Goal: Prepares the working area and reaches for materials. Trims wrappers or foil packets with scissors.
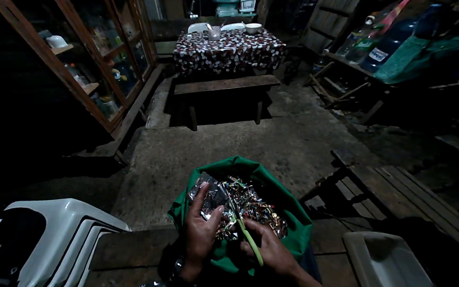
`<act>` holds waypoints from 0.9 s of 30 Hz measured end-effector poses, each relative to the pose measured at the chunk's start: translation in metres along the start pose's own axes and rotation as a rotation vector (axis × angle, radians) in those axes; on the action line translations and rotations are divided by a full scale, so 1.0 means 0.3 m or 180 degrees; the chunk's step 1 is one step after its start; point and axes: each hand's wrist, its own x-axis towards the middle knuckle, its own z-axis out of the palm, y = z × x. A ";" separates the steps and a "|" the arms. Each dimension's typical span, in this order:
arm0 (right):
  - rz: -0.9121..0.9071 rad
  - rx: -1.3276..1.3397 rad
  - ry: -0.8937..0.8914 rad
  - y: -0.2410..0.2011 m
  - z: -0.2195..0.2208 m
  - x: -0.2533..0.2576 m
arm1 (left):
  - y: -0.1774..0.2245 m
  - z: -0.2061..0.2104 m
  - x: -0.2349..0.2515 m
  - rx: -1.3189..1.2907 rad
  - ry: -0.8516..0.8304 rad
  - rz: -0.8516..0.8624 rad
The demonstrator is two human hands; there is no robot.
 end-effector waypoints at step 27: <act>-0.0168 -0.0039 0.0085 0.016 0.008 0.017 | -0.002 -0.017 -0.012 0.0118 -0.0179 -0.0039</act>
